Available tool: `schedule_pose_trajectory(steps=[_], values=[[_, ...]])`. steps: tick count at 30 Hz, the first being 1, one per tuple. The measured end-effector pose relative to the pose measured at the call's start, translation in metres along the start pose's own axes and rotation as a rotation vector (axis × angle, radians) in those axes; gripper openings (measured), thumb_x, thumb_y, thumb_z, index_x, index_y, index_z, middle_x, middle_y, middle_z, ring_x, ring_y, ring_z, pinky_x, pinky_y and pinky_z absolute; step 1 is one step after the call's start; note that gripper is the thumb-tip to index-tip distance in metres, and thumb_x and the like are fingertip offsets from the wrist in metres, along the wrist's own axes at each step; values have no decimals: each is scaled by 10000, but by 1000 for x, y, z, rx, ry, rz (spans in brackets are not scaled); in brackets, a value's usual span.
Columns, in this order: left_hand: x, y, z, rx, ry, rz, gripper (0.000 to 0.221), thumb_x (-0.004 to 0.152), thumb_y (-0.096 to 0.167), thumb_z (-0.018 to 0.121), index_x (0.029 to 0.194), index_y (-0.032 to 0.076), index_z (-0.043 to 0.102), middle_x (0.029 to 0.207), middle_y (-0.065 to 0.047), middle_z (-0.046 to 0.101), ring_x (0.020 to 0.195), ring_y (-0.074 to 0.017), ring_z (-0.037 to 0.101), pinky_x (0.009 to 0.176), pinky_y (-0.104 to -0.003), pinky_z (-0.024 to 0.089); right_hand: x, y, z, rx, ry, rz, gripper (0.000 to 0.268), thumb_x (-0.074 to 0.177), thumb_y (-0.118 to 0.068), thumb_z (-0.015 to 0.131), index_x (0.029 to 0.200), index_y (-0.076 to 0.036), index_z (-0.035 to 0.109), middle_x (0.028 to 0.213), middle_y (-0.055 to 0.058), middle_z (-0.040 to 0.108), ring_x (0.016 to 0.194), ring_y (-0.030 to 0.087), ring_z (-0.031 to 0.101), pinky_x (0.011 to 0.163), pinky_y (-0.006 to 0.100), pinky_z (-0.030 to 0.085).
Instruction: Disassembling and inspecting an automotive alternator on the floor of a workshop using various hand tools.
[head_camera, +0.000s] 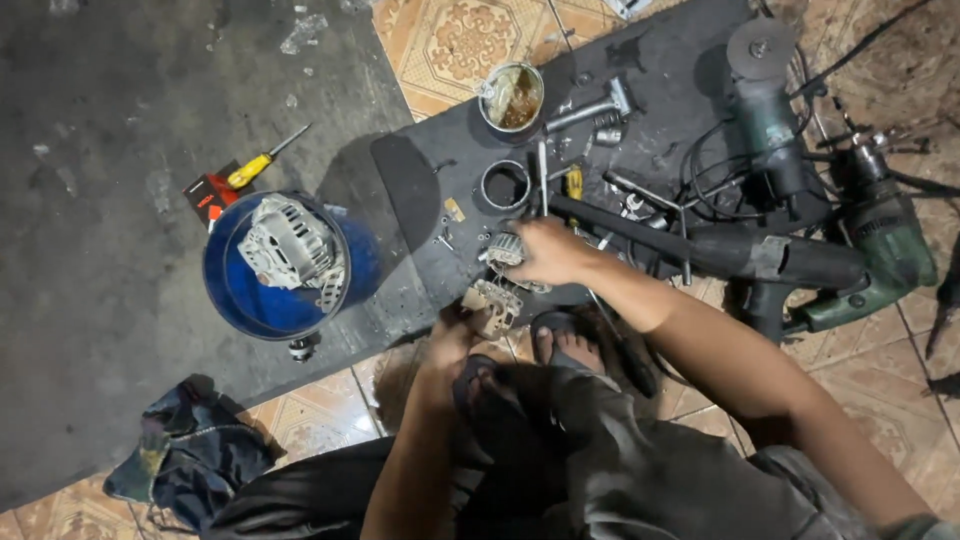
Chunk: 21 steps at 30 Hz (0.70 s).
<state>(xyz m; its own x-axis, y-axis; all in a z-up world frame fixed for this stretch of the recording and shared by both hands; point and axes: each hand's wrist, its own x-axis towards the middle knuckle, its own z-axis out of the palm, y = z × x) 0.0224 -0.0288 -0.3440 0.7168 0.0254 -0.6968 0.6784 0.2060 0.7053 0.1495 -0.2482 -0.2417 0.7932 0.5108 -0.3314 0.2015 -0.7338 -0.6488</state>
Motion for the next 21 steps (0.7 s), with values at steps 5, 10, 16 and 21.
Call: schedule_pose_trajectory(steps=[5,10,16,21], values=[[-3,-8,-3,-25,111,-52,411,794,162,842,1143,4,694,802,-72,640,601,-147,536,528,-273,429,-9,1,10,10,272,-146,736,733,-433,854,1189,89,608,1105,327,666,1018,491,694,831,527,595],[17,-13,-20,-52,-390,-253,400,968,282,591,1157,-64,653,790,-127,638,621,-225,543,541,-341,428,-80,13,-25,33,528,-159,606,910,-388,717,1304,45,559,1147,232,663,975,378,673,873,462,547],[-19,11,-10,13,113,-61,211,1002,178,654,1014,-24,713,874,-107,682,739,-186,583,665,-311,462,-224,173,-81,37,1264,382,230,908,-184,657,1058,-19,715,892,121,706,734,245,636,660,368,523],[11,-21,-42,-183,102,-131,241,973,103,632,1176,-25,654,1000,-154,686,774,-266,653,665,-343,541,-349,366,-79,-226,1414,988,219,962,-208,681,1027,-9,747,893,182,746,730,363,698,656,456,558]])
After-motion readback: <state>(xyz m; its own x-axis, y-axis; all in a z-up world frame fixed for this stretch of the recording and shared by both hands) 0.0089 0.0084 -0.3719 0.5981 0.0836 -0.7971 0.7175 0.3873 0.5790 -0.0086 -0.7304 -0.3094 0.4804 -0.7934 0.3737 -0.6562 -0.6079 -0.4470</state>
